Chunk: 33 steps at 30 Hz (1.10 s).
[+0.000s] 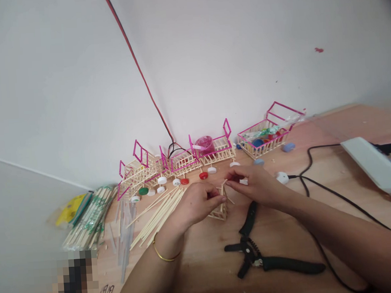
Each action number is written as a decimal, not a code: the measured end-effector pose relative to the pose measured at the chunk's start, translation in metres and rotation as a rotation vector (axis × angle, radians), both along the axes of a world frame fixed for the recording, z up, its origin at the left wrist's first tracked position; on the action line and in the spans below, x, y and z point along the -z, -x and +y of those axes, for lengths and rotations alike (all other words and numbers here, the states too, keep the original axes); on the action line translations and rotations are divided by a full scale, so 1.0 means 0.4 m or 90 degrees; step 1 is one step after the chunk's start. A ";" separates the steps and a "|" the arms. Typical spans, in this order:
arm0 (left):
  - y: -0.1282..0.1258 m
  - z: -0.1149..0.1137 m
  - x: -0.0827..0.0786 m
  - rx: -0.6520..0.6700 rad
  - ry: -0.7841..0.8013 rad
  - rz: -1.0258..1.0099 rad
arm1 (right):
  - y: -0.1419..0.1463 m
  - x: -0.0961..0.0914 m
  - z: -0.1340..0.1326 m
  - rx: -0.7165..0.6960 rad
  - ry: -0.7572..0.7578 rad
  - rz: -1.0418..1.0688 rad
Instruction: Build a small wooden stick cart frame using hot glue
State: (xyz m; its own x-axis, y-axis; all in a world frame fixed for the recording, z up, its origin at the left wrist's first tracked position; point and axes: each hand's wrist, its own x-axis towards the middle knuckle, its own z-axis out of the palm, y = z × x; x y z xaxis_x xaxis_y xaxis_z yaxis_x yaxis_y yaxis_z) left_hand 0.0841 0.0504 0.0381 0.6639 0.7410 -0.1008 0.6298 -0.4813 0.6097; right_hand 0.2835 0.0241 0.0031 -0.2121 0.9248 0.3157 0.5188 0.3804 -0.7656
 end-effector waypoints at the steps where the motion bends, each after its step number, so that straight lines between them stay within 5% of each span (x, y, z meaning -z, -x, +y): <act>1: 0.000 0.000 0.000 -0.001 0.002 -0.001 | 0.000 0.001 0.000 -0.002 -0.003 0.003; 33: 0.001 -0.003 -0.002 0.001 -0.011 0.012 | 0.003 0.004 0.001 -0.013 0.004 0.005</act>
